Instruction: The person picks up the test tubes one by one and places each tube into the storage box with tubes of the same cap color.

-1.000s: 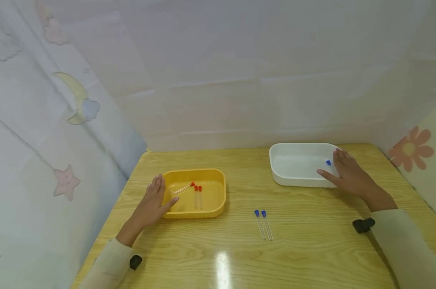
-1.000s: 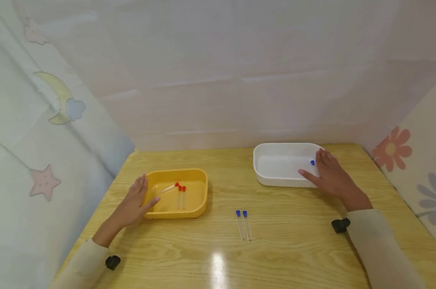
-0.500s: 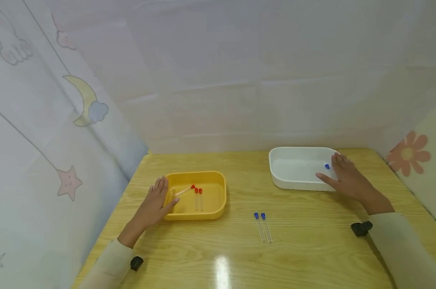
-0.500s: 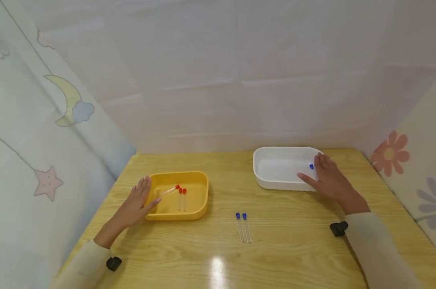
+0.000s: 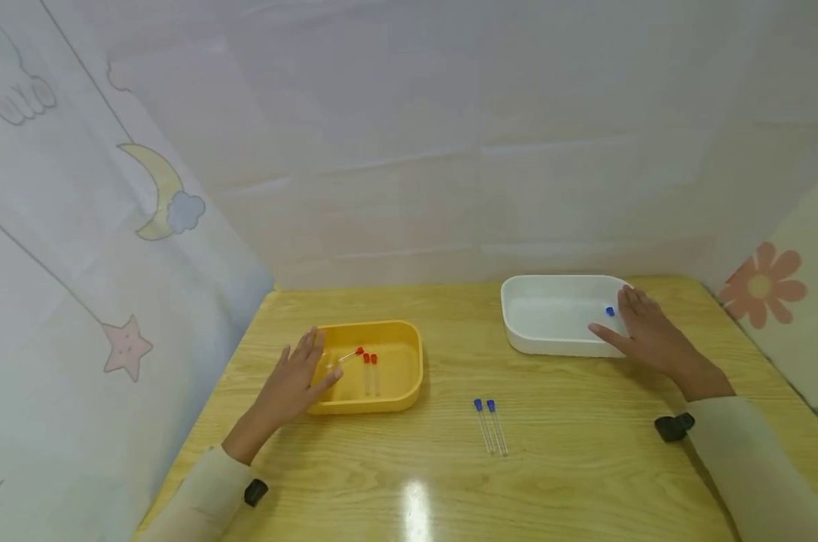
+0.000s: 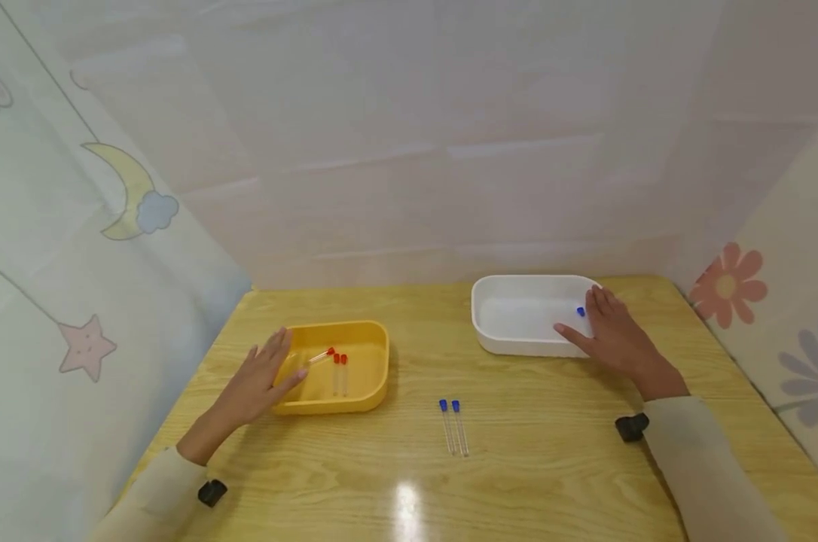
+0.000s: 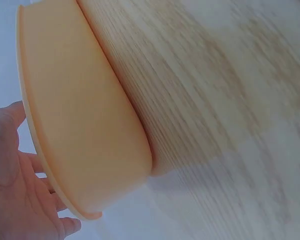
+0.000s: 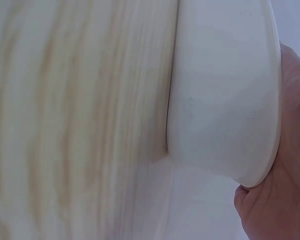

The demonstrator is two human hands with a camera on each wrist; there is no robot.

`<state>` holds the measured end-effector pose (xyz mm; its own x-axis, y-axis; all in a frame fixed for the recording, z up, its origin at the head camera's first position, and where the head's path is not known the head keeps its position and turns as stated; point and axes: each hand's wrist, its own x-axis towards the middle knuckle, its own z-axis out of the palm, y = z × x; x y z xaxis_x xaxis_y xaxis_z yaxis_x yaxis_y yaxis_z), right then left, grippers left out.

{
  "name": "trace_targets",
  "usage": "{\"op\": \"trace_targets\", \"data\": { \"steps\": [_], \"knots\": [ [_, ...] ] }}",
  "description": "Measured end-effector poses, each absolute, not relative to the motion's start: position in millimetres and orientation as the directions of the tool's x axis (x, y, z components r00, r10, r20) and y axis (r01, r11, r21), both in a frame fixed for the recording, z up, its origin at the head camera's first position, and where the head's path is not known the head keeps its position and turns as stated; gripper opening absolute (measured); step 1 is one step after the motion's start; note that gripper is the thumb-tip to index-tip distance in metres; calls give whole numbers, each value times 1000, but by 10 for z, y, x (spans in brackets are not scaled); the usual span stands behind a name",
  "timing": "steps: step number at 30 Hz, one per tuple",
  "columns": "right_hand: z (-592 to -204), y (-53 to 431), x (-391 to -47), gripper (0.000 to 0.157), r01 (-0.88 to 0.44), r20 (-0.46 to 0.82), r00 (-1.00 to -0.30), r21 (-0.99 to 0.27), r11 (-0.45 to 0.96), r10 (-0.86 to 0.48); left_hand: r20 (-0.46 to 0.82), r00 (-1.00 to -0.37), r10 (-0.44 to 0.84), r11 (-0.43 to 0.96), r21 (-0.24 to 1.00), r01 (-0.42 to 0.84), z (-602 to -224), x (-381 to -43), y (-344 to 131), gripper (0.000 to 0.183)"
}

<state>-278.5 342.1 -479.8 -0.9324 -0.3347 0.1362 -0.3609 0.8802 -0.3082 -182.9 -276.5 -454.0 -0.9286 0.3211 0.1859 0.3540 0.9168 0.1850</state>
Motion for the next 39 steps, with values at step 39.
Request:
{"op": "trace_targets", "data": {
  "steps": [39],
  "knots": [
    [-4714,3377,-2673,94,-353,133,-936,-325,878,-327,296,-869,397,895,85,438,-4267,-1671,-2129,82]
  ]
}}
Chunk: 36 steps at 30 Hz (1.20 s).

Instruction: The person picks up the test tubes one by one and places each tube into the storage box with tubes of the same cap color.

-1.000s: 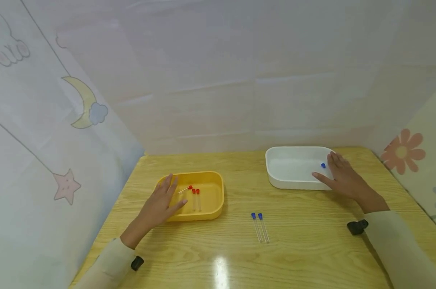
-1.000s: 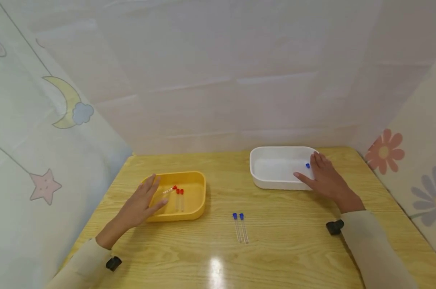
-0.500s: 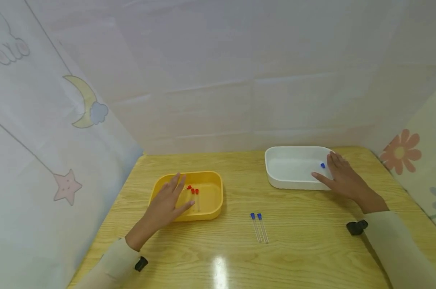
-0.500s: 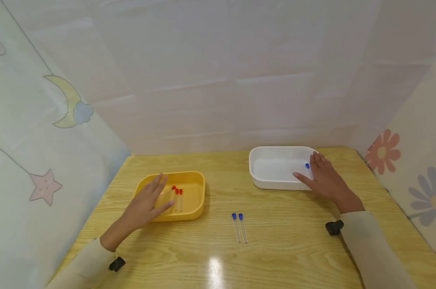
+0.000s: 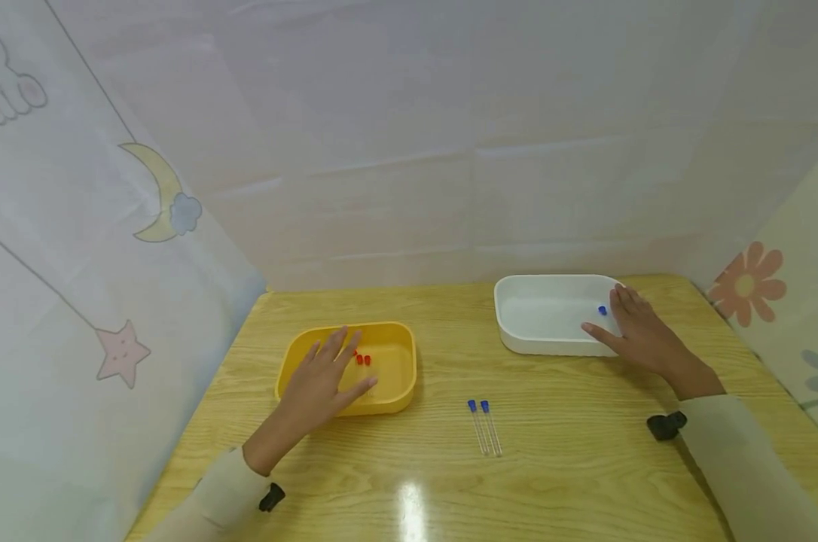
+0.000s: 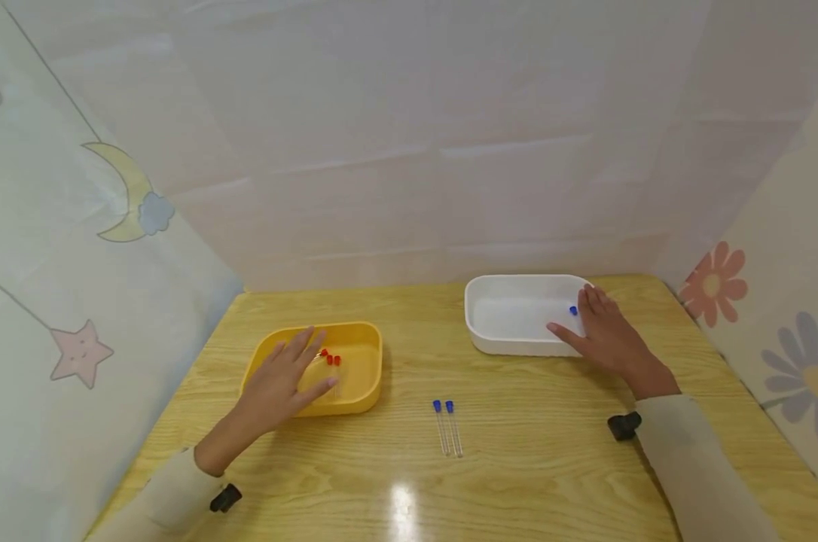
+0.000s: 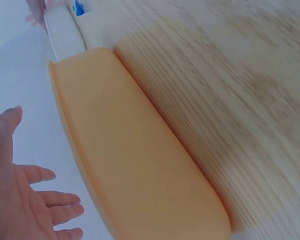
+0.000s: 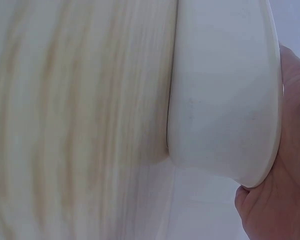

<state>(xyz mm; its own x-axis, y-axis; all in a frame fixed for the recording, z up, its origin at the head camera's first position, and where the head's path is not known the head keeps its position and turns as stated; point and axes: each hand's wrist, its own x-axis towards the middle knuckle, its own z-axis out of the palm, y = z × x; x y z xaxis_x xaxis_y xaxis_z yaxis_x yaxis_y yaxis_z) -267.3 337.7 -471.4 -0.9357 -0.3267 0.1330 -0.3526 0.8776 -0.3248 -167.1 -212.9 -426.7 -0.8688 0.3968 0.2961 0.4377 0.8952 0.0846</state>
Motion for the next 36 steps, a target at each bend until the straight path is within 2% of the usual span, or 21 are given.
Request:
{"op": "trace_targets", "data": {
  "steps": [27,36],
  "knots": [
    [-4702,3336,-2684,95,-336,122,-942,-330,882,-313,293,-828,479,862,20,506,-4169,-1597,-1778,82],
    [-4713,3284,-2708,96,-335,109,-942,-341,878,-317,330,-786,523,832,3,555,-4166,-1561,-1710,79]
  ]
}}
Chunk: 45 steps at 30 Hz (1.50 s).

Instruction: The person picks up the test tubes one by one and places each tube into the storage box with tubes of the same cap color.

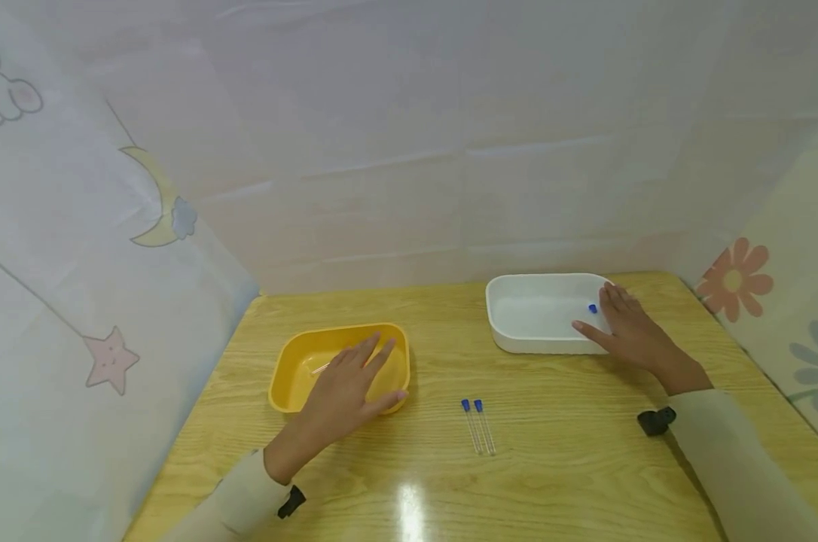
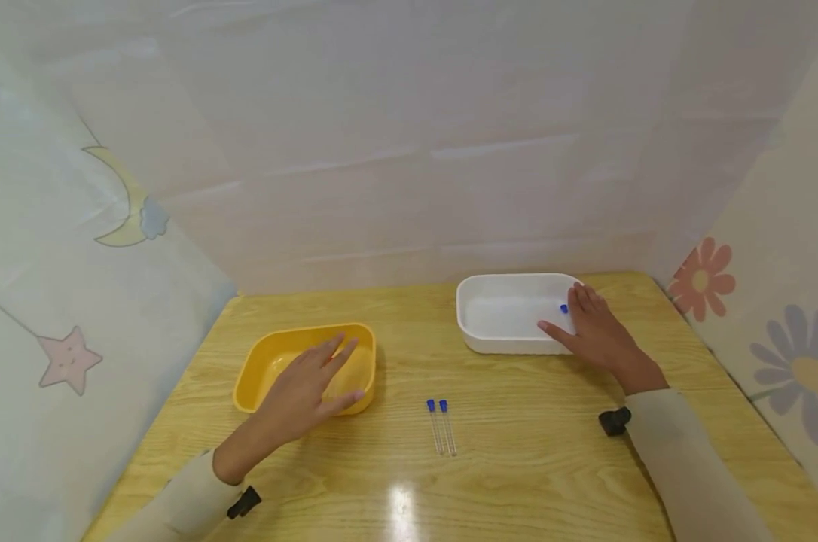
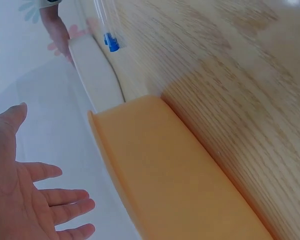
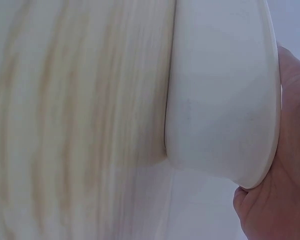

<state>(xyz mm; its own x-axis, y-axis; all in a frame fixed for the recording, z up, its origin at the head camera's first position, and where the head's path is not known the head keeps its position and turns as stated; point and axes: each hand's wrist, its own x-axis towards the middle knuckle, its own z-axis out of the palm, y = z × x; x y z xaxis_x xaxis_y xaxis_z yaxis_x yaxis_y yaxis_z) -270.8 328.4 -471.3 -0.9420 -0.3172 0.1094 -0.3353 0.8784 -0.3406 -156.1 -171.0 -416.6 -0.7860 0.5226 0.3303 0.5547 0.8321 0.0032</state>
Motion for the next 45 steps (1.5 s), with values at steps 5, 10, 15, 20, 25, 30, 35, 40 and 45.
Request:
{"op": "trace_targets", "data": {
  "steps": [5,10,15,20,25,30,35,40,45],
  "knots": [
    [-4707,3273,-2700,96,-334,106,-942,-343,878,-317,356,-764,538,820,-10,572,-4164,-1554,-1644,79],
    [-4702,3275,-2698,96,-334,106,-943,-340,879,-317,350,-762,545,817,-19,576,-4156,-1560,-1564,79],
    [-4707,3279,-2706,96,-338,112,-941,-335,880,-319,338,-757,559,810,-28,586,-4153,-1559,-1490,81],
    [-4724,3288,-2722,96,-339,110,-941,-335,879,-321,344,-739,579,797,-49,602,-4145,-1546,-1417,83],
    [-4727,3294,-2731,96,-342,113,-940,-328,881,-323,328,-746,580,798,-44,601,-4145,-1528,-1338,83],
    [-4717,3290,-2725,96,-340,112,-940,-322,884,-321,303,-751,586,796,-45,603,-4156,-1510,-1269,84],
    [-4697,3279,-2716,96,-336,104,-942,-327,883,-320,277,-749,601,790,-70,609,-4182,-1507,-1208,84],
    [-4680,3272,-2708,96,-332,91,-943,-331,883,-320,233,-755,613,787,-94,609,-4201,-1501,-1148,87],
    [-4682,3268,-2703,95,-340,99,-940,-330,880,-326,228,-742,630,774,-119,622,-4199,-1485,-1096,87]
  ]
}}
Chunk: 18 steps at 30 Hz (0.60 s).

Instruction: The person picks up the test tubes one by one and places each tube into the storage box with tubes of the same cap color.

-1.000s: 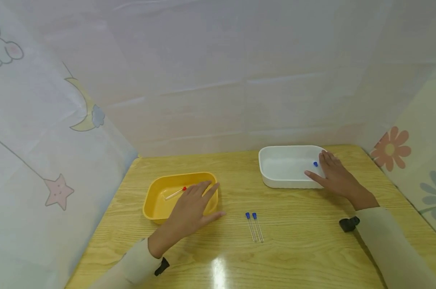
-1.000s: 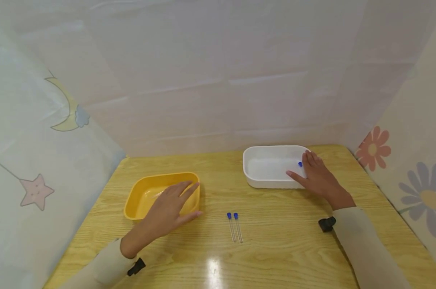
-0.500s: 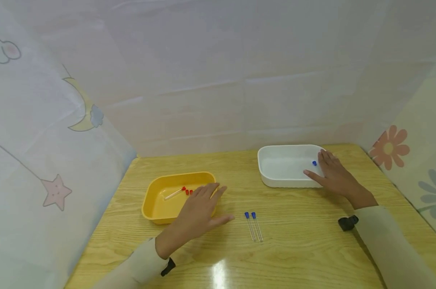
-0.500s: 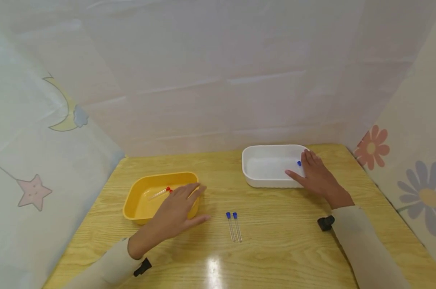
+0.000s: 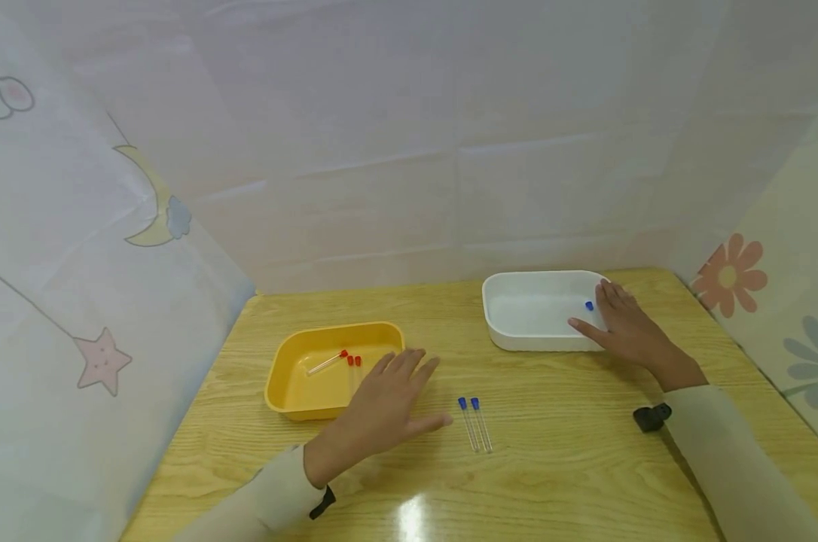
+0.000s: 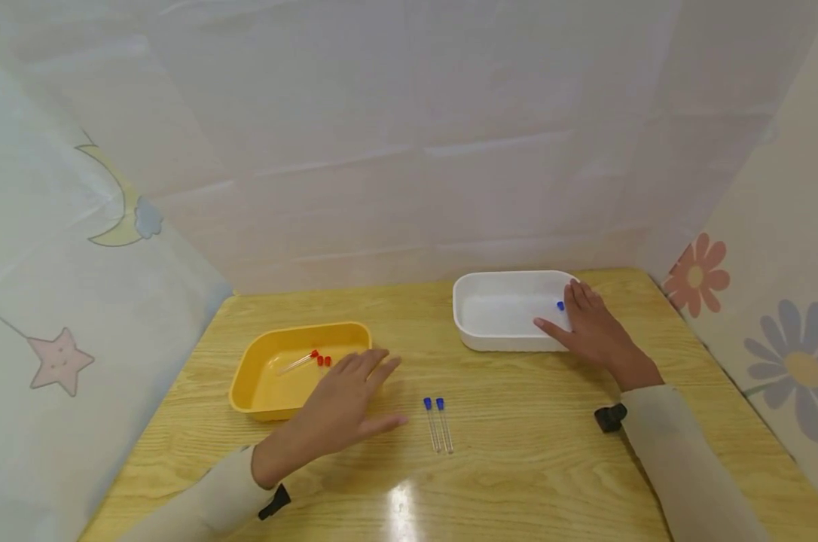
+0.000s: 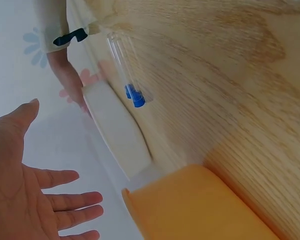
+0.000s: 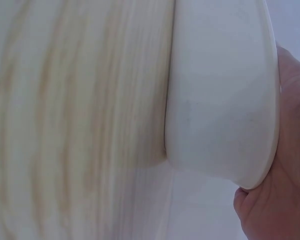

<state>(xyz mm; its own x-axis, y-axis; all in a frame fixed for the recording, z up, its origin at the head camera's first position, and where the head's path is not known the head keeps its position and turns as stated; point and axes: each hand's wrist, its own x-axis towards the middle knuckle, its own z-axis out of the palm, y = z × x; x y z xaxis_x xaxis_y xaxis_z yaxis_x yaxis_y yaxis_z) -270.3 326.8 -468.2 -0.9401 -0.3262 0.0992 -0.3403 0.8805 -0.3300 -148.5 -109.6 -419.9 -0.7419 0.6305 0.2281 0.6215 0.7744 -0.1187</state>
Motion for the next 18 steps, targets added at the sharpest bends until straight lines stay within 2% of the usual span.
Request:
{"op": "trace_targets", "data": {
  "steps": [10,18],
  "knots": [
    [-4683,3288,-2701,95,-341,101,-940,-332,879,-327,215,-717,664,747,-146,648,-4251,-1448,-998,84],
    [-4699,3288,-2709,95,-339,97,-941,-333,880,-325,209,-693,690,723,-215,656,-4297,-1431,-938,84]
  ]
}}
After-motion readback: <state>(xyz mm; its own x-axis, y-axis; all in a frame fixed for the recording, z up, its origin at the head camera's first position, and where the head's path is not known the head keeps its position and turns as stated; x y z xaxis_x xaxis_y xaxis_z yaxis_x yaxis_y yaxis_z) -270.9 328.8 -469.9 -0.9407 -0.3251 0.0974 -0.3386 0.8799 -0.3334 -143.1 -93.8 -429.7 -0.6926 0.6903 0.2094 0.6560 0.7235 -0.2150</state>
